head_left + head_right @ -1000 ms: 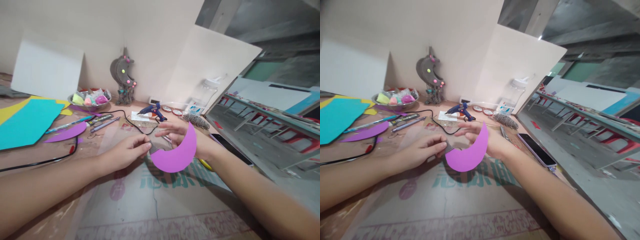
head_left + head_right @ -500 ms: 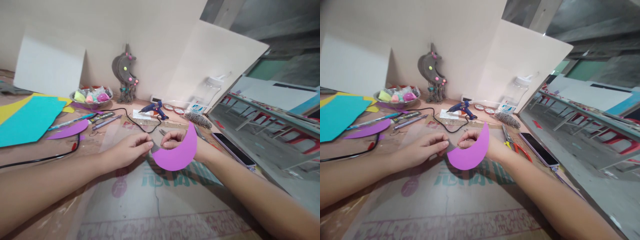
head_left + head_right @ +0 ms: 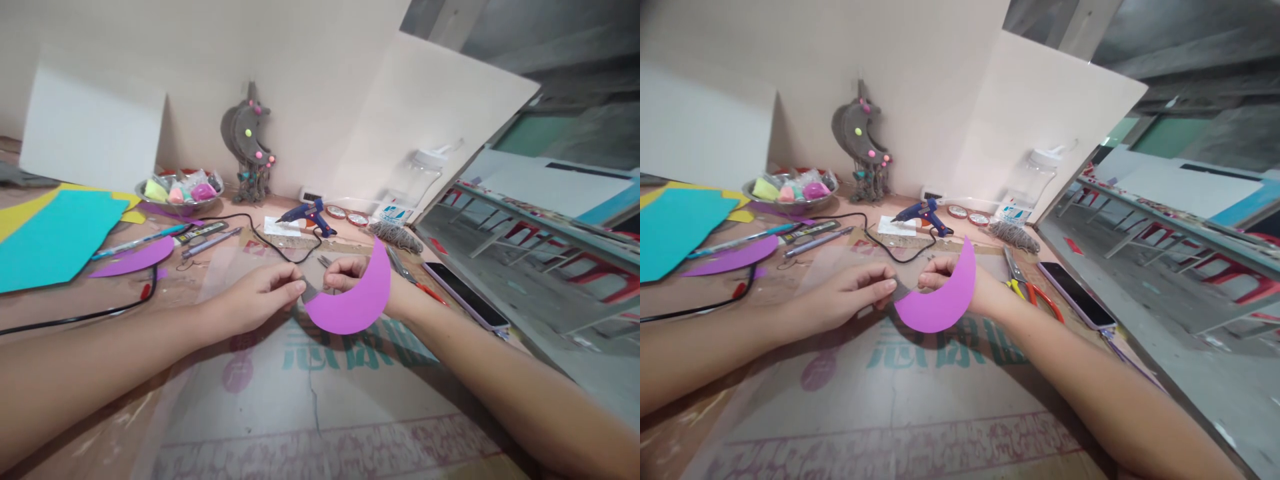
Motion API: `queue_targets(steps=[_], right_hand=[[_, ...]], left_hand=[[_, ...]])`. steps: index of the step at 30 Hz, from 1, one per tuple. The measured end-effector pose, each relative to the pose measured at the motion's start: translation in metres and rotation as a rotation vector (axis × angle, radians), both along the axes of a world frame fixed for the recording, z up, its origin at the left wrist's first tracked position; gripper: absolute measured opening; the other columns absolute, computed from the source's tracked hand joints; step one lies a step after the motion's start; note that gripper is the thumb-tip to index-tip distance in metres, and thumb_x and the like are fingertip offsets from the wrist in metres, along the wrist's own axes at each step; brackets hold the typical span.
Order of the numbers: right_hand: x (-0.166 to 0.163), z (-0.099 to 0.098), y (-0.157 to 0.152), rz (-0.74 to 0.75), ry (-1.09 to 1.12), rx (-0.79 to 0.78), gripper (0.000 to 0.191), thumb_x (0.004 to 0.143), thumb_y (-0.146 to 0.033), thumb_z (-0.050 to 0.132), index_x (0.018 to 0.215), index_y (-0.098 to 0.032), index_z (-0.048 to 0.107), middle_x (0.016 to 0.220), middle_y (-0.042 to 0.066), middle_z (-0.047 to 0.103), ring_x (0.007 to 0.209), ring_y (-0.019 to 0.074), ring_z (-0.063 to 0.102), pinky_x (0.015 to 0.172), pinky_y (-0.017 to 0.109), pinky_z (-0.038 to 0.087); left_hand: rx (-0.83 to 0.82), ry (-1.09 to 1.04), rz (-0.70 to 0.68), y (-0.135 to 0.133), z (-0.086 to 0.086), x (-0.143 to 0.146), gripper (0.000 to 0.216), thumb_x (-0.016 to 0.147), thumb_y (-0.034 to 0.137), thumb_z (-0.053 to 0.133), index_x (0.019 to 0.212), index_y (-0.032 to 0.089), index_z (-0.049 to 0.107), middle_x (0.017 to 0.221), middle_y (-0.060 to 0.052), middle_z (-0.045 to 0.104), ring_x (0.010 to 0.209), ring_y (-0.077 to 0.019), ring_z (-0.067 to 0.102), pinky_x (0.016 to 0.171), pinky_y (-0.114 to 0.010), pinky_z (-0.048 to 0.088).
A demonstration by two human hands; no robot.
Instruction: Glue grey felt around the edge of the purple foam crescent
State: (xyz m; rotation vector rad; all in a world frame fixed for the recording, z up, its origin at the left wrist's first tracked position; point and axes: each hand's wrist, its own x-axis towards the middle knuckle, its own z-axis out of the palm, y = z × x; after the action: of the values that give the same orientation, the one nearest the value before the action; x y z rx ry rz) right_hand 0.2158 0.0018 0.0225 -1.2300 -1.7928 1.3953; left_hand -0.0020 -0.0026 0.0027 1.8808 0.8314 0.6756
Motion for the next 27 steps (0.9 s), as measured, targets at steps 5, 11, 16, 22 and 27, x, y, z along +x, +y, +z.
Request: queue_targets(steps=[5, 11, 16, 22, 27], right_hand=[[-0.002, -0.002, 0.002, -0.012, -0.012, 0.029, 0.023, 0.075, -0.038, 0.067, 0.077, -0.016, 0.064, 0.067, 0.000, 0.061, 0.057, 0.0090, 0.054, 0.052, 0.022, 0.041], [-0.007, -0.006, -0.003, -0.255, 0.137, 0.324, 0.021, 0.081, -0.030, 0.057, 0.099, -0.020, 0.062, 0.079, 0.001, 0.061, 0.064, 0.0107, 0.054, 0.062, 0.025, 0.046], [-0.010, -0.019, -0.011, -0.264, 0.276, 0.321, 0.037, 0.086, -0.053, 0.043, 0.088, -0.020, 0.058, 0.071, 0.001, 0.056, 0.055, 0.0119, 0.049, 0.056, 0.028, 0.047], [-0.020, -0.026, -0.017, -0.229, 0.006, 0.184, 0.043, 0.077, -0.054, 0.058, 0.058, -0.017, 0.052, 0.052, -0.001, 0.050, 0.049, 0.0096, 0.044, 0.050, 0.024, 0.038], [-0.020, -0.029, -0.016, -0.222, 0.030, 0.218, 0.042, 0.079, -0.052, 0.055, 0.057, -0.016, 0.049, 0.050, -0.003, 0.046, 0.047, 0.0084, 0.041, 0.048, 0.023, 0.033]], left_hand=[[0.014, -0.007, 0.031, 0.000, 0.000, 0.000, 0.026, 0.087, 0.033, 0.043, 0.066, 0.017, 0.045, 0.062, 0.003, 0.046, 0.059, -0.0108, 0.043, 0.056, -0.023, 0.034], [-0.129, -0.245, 0.227, 0.007, -0.009, 0.003, 0.026, 0.087, 0.036, 0.045, 0.069, 0.018, 0.045, 0.061, 0.004, 0.046, 0.055, -0.0094, 0.043, 0.052, -0.021, 0.034], [-0.180, -0.285, 0.348, 0.010, -0.007, 0.004, 0.025, 0.087, 0.035, 0.045, 0.070, 0.017, 0.049, 0.061, 0.003, 0.049, 0.053, -0.0089, 0.043, 0.051, -0.020, 0.033], [-0.057, -0.195, 0.168, 0.006, -0.002, 0.005, 0.019, 0.083, 0.030, 0.051, 0.071, 0.016, 0.051, 0.063, 0.003, 0.050, 0.060, -0.0106, 0.047, 0.059, -0.023, 0.038], [-0.068, -0.129, 0.151, 0.002, 0.001, 0.007, 0.020, 0.081, 0.030, 0.054, 0.092, 0.013, 0.057, 0.075, 0.000, 0.057, 0.067, -0.0131, 0.052, 0.061, -0.025, 0.040]])
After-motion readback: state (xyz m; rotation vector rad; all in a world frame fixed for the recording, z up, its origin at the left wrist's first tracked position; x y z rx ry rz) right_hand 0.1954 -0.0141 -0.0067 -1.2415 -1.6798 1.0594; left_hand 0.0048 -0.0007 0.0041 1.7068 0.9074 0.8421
